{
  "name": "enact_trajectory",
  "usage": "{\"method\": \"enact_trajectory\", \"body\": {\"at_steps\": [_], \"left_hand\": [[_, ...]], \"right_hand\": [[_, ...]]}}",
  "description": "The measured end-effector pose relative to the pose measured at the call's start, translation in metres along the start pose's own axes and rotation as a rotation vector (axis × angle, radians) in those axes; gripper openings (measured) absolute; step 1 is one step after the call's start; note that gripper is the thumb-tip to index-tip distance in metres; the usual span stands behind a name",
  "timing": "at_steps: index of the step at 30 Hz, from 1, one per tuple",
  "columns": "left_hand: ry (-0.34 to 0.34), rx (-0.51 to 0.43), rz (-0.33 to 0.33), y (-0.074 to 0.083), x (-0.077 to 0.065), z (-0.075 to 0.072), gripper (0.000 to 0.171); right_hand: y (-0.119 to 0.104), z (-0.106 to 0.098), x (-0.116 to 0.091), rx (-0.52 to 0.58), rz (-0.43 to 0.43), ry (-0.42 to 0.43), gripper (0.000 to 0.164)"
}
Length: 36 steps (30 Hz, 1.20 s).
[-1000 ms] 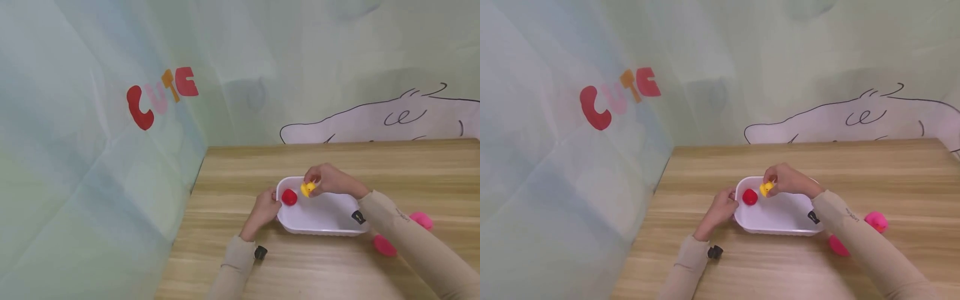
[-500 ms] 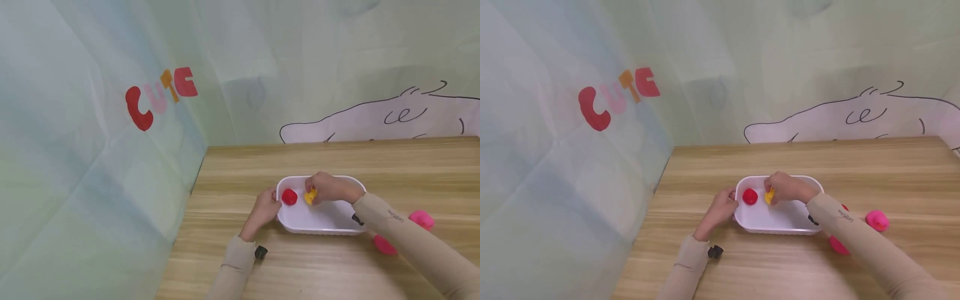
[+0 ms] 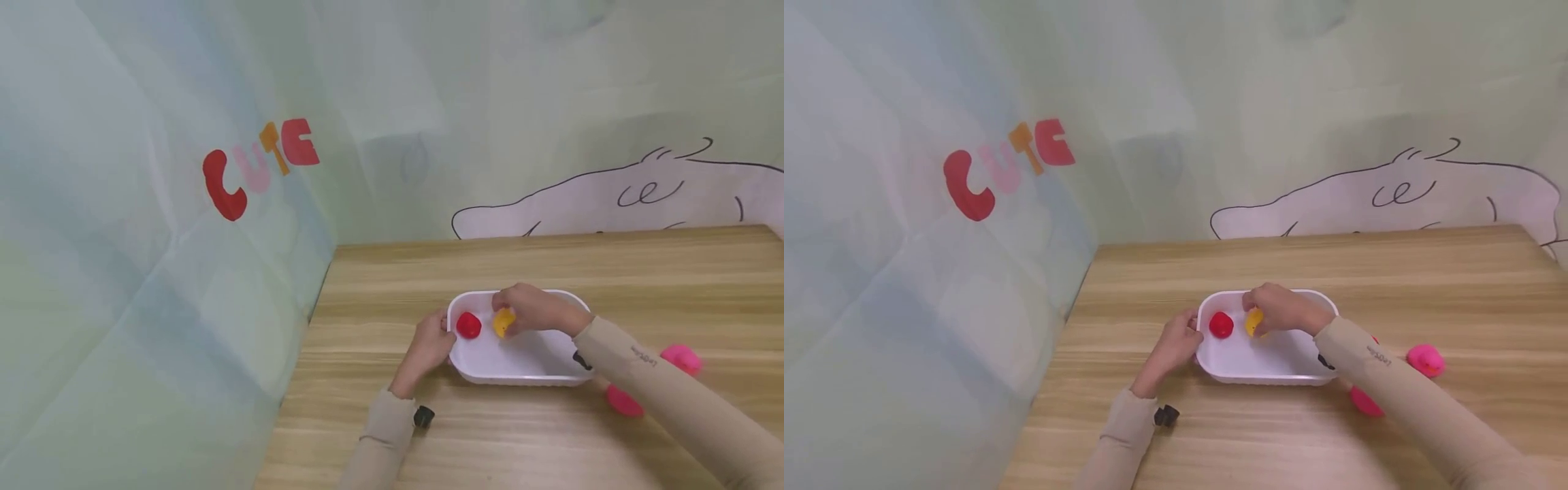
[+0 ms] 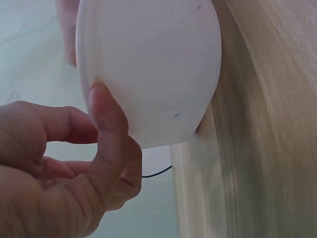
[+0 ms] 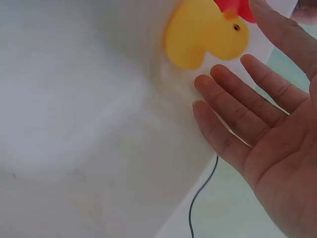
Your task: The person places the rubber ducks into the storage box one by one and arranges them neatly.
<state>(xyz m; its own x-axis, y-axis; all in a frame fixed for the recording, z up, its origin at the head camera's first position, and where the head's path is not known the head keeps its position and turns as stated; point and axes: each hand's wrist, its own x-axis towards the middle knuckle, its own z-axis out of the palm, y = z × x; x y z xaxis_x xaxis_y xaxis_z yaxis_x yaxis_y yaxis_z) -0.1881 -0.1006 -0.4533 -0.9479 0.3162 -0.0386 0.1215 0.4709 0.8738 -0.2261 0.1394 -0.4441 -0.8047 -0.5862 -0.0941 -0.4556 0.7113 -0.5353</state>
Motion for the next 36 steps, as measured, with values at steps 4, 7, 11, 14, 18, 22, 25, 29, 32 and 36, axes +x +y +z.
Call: {"method": "enact_trajectory", "body": {"at_steps": [4,7,11,14,18,22,25,29,32,36], "left_hand": [[-0.005,0.007,0.001,-0.001,0.003,-0.002,0.042],[-0.008,0.016,0.006,-0.001,0.006,-0.003,0.040],[-0.012,0.040,0.018,-0.004,0.008,-0.003,0.038],[-0.013,0.052,0.021,-0.006,0.009,-0.003,0.037],[-0.008,0.039,0.015,-0.008,0.011,-0.006,0.038],[0.003,0.042,0.020,-0.009,0.012,-0.010,0.041],[0.012,0.061,0.033,-0.008,0.013,-0.014,0.042],[0.019,0.065,0.029,-0.007,0.012,-0.018,0.044],[0.022,0.061,0.024,-0.006,0.010,-0.020,0.045],[0.028,0.058,0.028,-0.008,0.006,-0.022,0.045]], "right_hand": [[-0.003,-0.012,-0.003,-0.003,0.018,0.019,0.043],[-0.004,-0.020,-0.008,-0.014,0.032,0.043,0.044],[-0.001,-0.028,-0.017,-0.035,0.051,0.069,0.044],[0.004,-0.033,-0.025,-0.062,0.051,0.096,0.043],[0.010,-0.041,-0.038,-0.073,0.065,0.129,0.043],[0.018,-0.046,-0.052,-0.048,0.096,0.149,0.042],[0.027,-0.048,-0.064,-0.025,0.133,0.165,0.042],[0.041,-0.048,-0.085,0.011,0.171,0.181,0.042],[0.048,-0.047,-0.100,0.036,0.186,0.195,0.040],[0.057,-0.045,-0.117,0.052,0.204,0.200,0.038]]}}
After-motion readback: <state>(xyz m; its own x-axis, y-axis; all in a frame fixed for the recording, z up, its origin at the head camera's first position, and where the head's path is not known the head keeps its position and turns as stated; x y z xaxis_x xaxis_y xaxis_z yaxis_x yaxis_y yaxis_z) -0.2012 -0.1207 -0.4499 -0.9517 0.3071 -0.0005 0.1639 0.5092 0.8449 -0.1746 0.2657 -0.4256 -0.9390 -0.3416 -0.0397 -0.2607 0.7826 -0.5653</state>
